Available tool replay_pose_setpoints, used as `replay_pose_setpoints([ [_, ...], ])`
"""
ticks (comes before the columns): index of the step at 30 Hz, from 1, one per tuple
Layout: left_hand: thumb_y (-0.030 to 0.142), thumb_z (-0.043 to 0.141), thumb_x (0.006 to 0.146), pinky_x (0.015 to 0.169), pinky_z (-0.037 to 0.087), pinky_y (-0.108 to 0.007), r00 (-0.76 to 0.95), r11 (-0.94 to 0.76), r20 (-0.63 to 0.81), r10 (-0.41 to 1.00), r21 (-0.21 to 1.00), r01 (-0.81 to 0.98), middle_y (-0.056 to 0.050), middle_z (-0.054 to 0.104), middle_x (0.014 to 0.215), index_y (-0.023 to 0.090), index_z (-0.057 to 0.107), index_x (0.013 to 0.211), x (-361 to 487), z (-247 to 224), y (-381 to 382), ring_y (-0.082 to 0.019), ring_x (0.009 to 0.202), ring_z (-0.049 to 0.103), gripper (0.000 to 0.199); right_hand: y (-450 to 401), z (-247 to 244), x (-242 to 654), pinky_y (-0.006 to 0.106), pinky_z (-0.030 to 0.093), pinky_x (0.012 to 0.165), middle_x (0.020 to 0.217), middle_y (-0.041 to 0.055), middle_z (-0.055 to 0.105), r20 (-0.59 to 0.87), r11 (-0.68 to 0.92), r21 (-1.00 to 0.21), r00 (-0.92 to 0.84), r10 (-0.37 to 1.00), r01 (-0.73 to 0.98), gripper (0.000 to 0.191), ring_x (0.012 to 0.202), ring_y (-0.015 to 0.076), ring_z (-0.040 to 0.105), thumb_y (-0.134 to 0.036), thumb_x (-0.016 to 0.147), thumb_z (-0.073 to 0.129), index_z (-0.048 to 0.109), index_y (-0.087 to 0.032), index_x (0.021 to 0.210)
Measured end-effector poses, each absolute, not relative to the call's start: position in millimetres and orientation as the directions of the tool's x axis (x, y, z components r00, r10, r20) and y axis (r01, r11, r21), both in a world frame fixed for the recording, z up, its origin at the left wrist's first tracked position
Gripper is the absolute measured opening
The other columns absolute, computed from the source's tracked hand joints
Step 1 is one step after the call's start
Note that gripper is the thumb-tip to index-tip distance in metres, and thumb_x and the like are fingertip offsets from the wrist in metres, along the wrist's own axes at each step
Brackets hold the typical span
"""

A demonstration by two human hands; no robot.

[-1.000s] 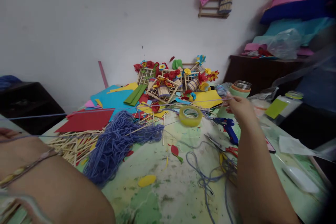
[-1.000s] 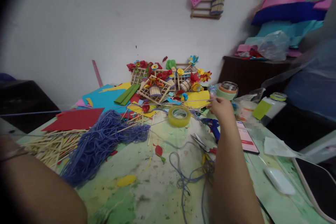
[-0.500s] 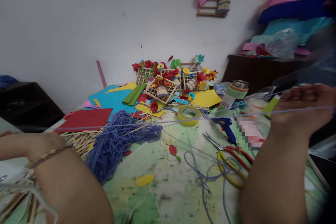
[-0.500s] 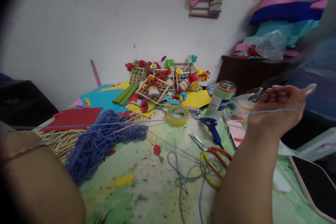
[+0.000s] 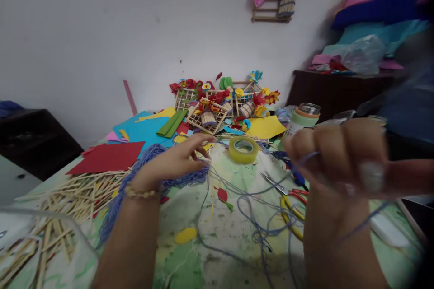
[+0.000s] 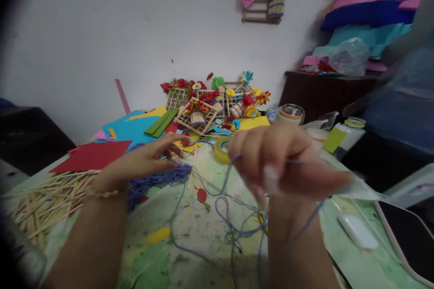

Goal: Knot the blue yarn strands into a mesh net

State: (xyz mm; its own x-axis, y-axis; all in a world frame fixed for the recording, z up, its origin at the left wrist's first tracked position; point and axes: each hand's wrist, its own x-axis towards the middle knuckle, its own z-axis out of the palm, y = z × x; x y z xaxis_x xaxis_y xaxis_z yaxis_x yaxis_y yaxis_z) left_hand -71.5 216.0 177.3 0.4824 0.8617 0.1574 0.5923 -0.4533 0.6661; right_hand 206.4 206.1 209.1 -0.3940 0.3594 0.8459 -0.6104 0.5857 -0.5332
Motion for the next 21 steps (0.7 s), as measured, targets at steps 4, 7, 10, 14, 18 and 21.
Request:
replay_pose_setpoints([
  [4,0.028,0.062,0.077,0.067,0.047,-0.023,0.69,-0.522,-0.04,0.723,0.622,0.584,-0.003,0.068,0.094,0.021,0.061,0.112,-33,155,232,-0.015,0.076,0.062,0.037,212,198,175,0.027,0.044,0.054,0.056,-0.0015,0.056,0.84,0.564,-0.541,-0.372,0.395,-0.624,0.029,0.05,0.0103,0.053,-0.043,0.079,0.062,0.058,-0.019,0.066],
  [7,0.028,0.05,0.084,0.062,0.045,-0.023,0.584,-0.459,0.052,0.81,0.677,0.576,-0.001,0.065,0.071,0.017,0.065,0.081,-25,150,235,-0.013,0.065,0.06,0.019,228,187,169,0.024,0.04,0.047,0.055,-0.0021,0.055,0.774,0.563,-0.63,-0.371,0.514,-0.535,0.02,0.047,0.0096,0.051,-0.036,0.08,0.063,0.058,-0.019,0.071],
  [10,0.033,0.048,0.086,0.061,0.047,-0.024,0.318,-0.395,0.269,0.909,0.801,0.45,-0.002,0.06,0.069,0.015,0.06,0.083,-27,158,232,-0.013,0.063,0.058,0.021,245,177,165,0.019,0.034,0.041,0.053,-0.0047,0.054,0.566,0.467,-0.824,-0.424,0.707,-0.321,0.018,0.043,0.007,0.046,-0.032,0.077,0.067,0.058,-0.018,0.082],
  [14,0.029,0.052,0.085,0.075,0.05,-0.027,0.552,-0.439,0.222,0.804,0.847,0.299,-0.007,0.063,0.093,0.017,0.058,0.103,-43,176,219,-0.015,0.083,0.061,0.023,253,172,156,0.018,0.036,0.043,0.053,-0.0058,0.053,0.457,0.414,-0.888,-0.494,0.739,-0.202,0.024,0.045,0.006,0.047,-0.034,0.075,0.069,0.056,-0.016,0.086],
  [18,0.021,0.054,0.081,0.081,0.049,-0.028,0.802,-0.419,-0.307,0.512,0.726,0.545,-0.008,0.066,0.103,0.02,0.058,0.114,-80,182,213,-0.019,0.092,0.062,0.033,244,175,155,0.018,0.036,0.04,0.054,-0.0048,0.053,0.527,0.418,-0.85,-0.506,0.683,-0.321,0.019,0.044,0.0061,0.047,-0.033,0.078,0.066,0.058,-0.017,0.083],
  [21,0.021,0.053,0.078,0.082,0.049,-0.031,0.574,-0.382,-0.255,0.778,0.533,0.755,-0.008,0.065,0.11,0.02,0.058,0.113,-100,176,217,-0.022,0.097,0.061,0.035,236,179,159,0.018,0.033,0.037,0.052,-0.0045,0.052,0.581,0.42,-0.808,-0.446,0.681,-0.413,0.014,0.041,0.0061,0.044,-0.03,0.078,0.065,0.059,-0.018,0.08],
])
